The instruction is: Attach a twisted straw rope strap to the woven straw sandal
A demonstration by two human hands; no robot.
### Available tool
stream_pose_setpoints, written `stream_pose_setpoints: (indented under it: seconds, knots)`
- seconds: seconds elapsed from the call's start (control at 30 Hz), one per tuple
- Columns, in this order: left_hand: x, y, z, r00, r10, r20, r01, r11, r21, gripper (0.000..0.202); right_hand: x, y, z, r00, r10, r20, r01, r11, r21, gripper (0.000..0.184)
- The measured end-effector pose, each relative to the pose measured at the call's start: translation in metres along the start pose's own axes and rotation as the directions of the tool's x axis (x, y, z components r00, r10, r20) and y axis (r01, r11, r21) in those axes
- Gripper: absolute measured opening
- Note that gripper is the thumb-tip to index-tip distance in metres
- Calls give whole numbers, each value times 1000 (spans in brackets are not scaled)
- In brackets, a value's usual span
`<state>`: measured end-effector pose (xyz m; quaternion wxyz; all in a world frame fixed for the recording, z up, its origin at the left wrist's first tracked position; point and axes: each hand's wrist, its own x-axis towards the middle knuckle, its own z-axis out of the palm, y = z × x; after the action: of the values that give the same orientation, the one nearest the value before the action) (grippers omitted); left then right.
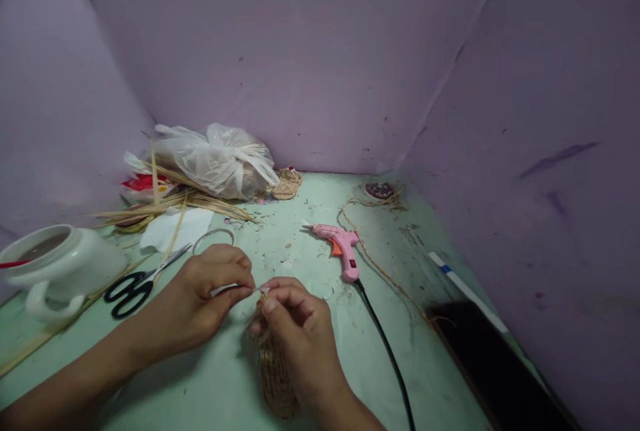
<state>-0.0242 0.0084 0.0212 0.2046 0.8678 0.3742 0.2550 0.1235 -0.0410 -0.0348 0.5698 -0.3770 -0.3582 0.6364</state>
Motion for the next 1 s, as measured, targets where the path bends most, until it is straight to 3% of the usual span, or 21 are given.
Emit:
stream_pose_setpoints:
  seconds: [0.17, 0.33, 0.43, 0.5, 0.6, 1.0]
  knots:
    - [-1, -5, -3, 992, -71, -105, 71, 997, -11, 18, -3, -2, 3, 1000, 10, -9, -9, 999, 53, 17]
    - [-10, 12, -13, 980, -85, -182, 77, 996, -51, 17, -2, -2, 3, 994, 10, -109, 0, 996, 90, 18]
    - [-12, 20, -16, 990, -108, -91, 87, 974, -212, 18, -1, -1, 3, 991, 36, -126, -22, 994, 111, 20]
    - [-10, 20, -13, 989, -143, 21, 142, 931, -335, 18, -2, -1, 5, 992, 46, -114, -33, 993, 116, 22]
    - [-5, 18, -4, 974, -205, 95, 226, 879, -421, 17, -4, -4, 9, 991, 58, -122, -45, 994, 100, 26]
    - [-3, 16, 10, 940, -338, 43, 327, 860, -391, 19, -6, -16, 17, 989, 26, -143, -26, 1000, 5, 29]
